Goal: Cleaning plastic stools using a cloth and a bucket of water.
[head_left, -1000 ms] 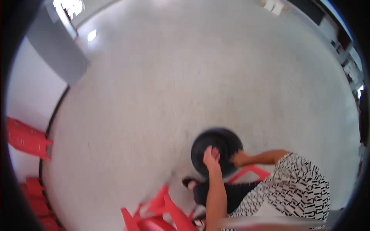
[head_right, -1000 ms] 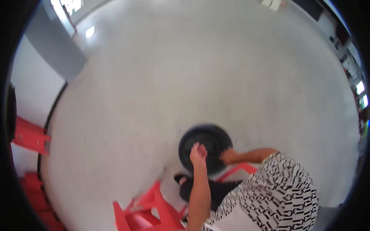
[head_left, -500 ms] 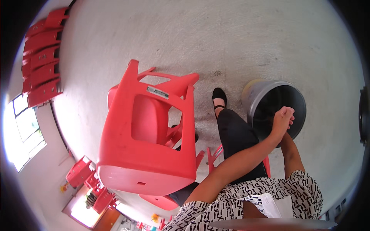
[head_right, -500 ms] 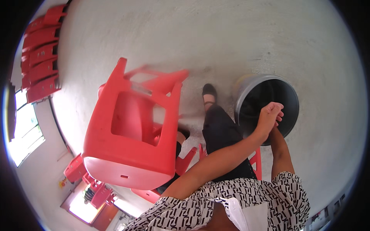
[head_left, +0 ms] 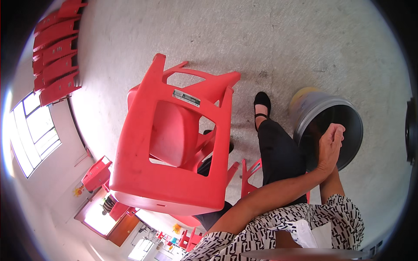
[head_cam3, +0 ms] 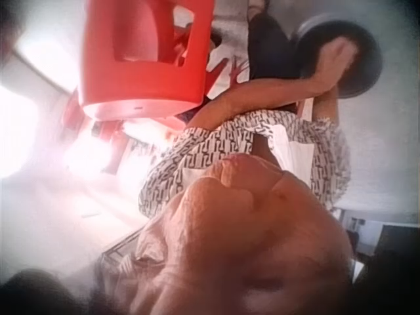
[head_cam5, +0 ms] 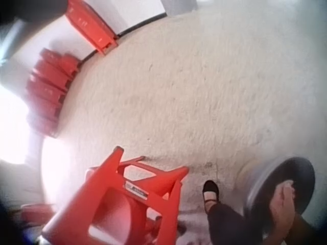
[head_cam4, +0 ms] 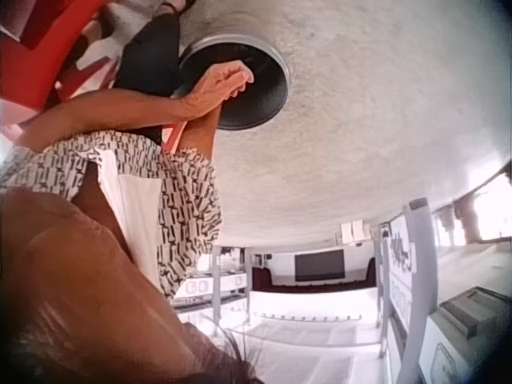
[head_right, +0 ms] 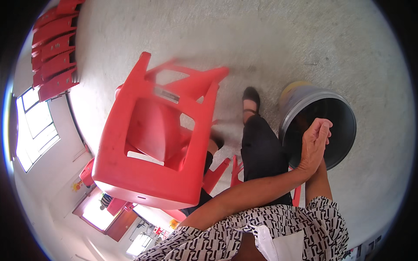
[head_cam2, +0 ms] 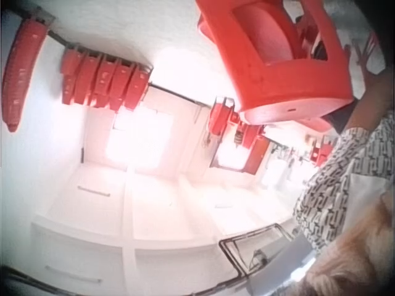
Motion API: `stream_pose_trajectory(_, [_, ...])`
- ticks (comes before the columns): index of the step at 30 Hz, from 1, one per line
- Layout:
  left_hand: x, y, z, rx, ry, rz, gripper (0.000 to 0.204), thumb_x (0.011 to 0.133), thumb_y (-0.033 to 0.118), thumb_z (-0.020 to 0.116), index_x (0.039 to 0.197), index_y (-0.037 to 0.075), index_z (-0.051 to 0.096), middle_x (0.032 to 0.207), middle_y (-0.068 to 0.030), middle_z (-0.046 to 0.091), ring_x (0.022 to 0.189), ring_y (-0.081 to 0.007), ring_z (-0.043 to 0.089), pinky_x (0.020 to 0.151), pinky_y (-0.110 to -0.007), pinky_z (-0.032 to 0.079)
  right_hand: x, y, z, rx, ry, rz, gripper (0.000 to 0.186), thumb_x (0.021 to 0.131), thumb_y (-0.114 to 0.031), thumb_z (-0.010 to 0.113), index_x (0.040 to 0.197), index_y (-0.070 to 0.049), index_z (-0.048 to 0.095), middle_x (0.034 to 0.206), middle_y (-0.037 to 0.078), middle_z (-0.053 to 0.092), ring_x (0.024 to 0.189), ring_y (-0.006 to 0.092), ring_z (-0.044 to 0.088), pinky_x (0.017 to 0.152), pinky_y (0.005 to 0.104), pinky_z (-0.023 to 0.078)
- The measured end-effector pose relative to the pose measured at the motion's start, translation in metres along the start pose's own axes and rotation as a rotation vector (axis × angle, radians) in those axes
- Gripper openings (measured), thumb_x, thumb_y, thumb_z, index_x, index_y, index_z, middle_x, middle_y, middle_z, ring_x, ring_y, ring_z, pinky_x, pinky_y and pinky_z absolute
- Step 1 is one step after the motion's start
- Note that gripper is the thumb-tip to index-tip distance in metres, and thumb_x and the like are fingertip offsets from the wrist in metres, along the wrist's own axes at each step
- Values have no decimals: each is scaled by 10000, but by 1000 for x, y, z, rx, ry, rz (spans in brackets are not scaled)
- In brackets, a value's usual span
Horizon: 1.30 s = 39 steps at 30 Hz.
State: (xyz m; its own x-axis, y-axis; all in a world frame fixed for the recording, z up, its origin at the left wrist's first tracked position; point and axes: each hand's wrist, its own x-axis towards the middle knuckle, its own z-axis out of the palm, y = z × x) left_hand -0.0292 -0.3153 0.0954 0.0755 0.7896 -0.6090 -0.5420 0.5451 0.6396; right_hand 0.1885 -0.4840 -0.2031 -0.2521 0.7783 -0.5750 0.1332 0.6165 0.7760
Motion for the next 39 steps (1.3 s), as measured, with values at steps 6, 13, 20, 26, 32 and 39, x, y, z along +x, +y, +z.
stream_pose_trajectory(6, [-26, 40, 16, -195, -86, -40, 270, 1062, 280, 486, 998, 47, 607, 769, 24, 502, 664, -37, 457, 585, -198, 385, -18, -72, 211, -572, -4, -208, 63, 828, -75, 591, 794, -104, 635, 758, 76, 597, 741, 225, 580, 821, 417, 438])
stream_pose_trajectory(13, [-8, 28, 13, -111, -63, -30, 266, 1061, 273, 488, 1005, 44, 611, 767, 31, 494, 683, -52, 475, 627, -207, 413, -31, -17, 84, -1801, 144, -307, 131, 858, -170, 621, 936, -69, 647, 842, 105, 642, 782, 257, 629, 789, 387, 482])
stream_pose_trajectory(20, [59, -48, -16, 475, 222, 87, 536, 985, 384, 588, 1383, 30, 524, 1304, -244, 548, 1184, -360, 560, 994, -408, 449, 43, 125, -68, -3109, 107, -559, 300, 887, -266, 651, 1078, -34, 659, 927, 134, 686, 822, 289, 677, 758, 357, 527])
stream_pose_trajectory(26, [100, -37, -38, 324, 1, -336, 922, 866, 609, 642, 1557, 122, 275, 1513, -248, 351, 1414, -401, 337, 1127, -485, 340, -14, 317, -198, -3929, -682, -781, 254, 749, -172, 718, 821, 45, 608, 792, 132, 527, 737, 289, 539, 659, 367, 420])
stream_pose_trajectory(32, [121, -52, -44, -45, -170, -553, 1225, 716, 426, 864, 1590, 85, 76, 1500, -300, 351, 1398, -394, 354, 1100, -508, 351, -20, 309, -241, -3513, -1250, -1118, 307, 741, -225, 720, 816, 46, 596, 851, 144, 558, 789, 325, 540, 753, 406, 420])
stream_pose_trajectory(39, [133, -88, -106, -646, -462, -753, 231, 969, 314, 590, 1023, 89, 599, 922, -78, 619, 737, -211, 633, 651, -374, 531, 56, 308, -291, -3369, -1520, -1589, 243, 829, -218, 660, 800, 14, 595, 794, 105, 570, 746, 221, 545, 688, 370, 436])
